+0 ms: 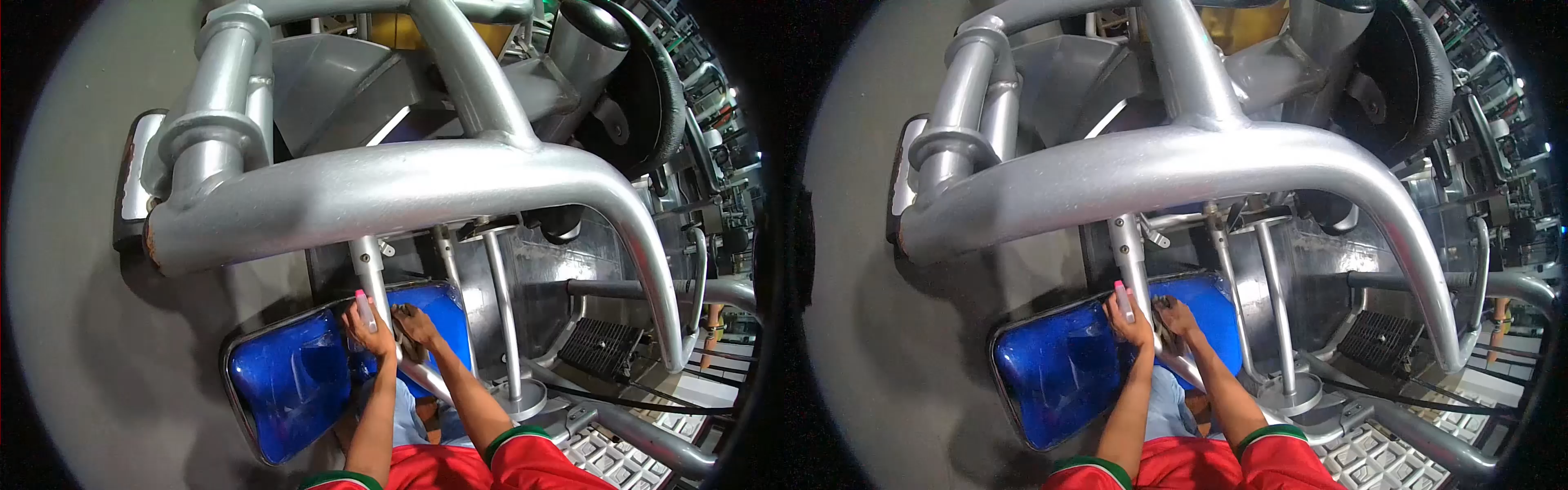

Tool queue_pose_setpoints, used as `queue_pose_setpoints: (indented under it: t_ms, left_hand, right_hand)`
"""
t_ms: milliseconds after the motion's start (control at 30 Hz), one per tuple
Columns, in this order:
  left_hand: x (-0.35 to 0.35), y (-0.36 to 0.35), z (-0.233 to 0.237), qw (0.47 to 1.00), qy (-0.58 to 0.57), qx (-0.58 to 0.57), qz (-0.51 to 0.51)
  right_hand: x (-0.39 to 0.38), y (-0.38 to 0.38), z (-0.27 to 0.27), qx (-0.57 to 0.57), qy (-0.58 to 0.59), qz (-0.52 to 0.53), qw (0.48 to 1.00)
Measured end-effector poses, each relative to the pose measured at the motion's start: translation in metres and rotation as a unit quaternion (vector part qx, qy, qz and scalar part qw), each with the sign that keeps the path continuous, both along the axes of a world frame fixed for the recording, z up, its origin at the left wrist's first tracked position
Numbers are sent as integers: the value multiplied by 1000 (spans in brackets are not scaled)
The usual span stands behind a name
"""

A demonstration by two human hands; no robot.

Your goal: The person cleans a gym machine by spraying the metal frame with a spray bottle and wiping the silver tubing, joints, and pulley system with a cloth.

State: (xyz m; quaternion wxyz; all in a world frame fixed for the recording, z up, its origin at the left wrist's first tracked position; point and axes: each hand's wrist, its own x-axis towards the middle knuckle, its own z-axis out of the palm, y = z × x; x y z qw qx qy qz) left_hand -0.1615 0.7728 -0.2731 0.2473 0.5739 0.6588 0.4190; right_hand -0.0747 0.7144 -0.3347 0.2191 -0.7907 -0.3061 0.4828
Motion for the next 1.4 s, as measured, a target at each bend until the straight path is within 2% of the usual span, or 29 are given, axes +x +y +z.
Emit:
queue_pose_setpoints:
  t_ms: [33, 67, 133, 233, 267, 367, 400, 533, 633, 667, 767, 833, 867, 1033, 1100, 1200, 1267, 1367, 1400]
  left_hand:
    - [2, -2, -1, 1000, 13, -4, 15]
    - [3, -6, -4, 998, 58, -9, 32]
    - [4, -4, -1, 998, 50, 16, 24]
    - [1, -4, -3, 998, 45, 38, 2]
    - [1, -3, -6, 999, 44, 30, -1]
    - [1, 0, -8, 999, 25, 24, 1]
    - [1, -1, -9, 1000, 8, 23, 5]
    - [0, -1, -15, 999, 13, 31, 11]
    - [1, 2, -10, 998, 24, 54, 3]
    - [1, 1, -8, 998, 36, 42, 2]
    - [3, 1, -6, 998, 56, 30, 11]
    - [4, 0, -6, 1000, 19, 15, 18]
    - [4, 0, -8, 999, 21, 16, 19]
    - [1, -1, -13, 999, 29, -16, 24]
    - [1, -1, -14, 999, 35, -5, 20]
    - [1, -1, -12, 999, 30, -13, 20]
    - [1, 1, -10, 1000, 20, -8, 20]
    - [2, 1, -7, 1000, -3, 4, 19]
    - [3, 2, -5, 1000, -14, 4, 25]
  right_hand:
    - [3, 13, 8, 4, 3, 0, 1000]
    - [6, 26, 17, 12, 8, -49, 999]
    - [7, 43, 15, 42, -24, -119, 992]
    - [19, 62, 9, 13, 27, -82, 996]
    - [18, 61, 10, 16, 1, -82, 996]
    - [13, 42, 40, 81, 10, -88, 993]
    - [10, 37, 66, 96, -21, -91, 991]
    - [10, 20, 85, 47, 0, -53, 997]
    - [11, 31, 44, 87, -55, -61, 993]
    - [14, 39, 38, 47, -45, -84, 994]
    - [25, 61, -5, 29, -62, -69, 995]
    - [31, 70, -10, 51, -30, -47, 997]
    - [32, 71, -11, 53, -40, -67, 996]
    - [15, 66, 65, 107, -83, -117, 984]
    - [11, 57, 82, 119, -107, -105, 982]
    - [3, 44, 95, 143, -55, -107, 982]
    - [-5, 37, 98, 188, -103, -66, 975]
    - [-5, 43, 101, 190, -147, -48, 970]
    - [-4, 47, 103, 157, -146, -54, 975]
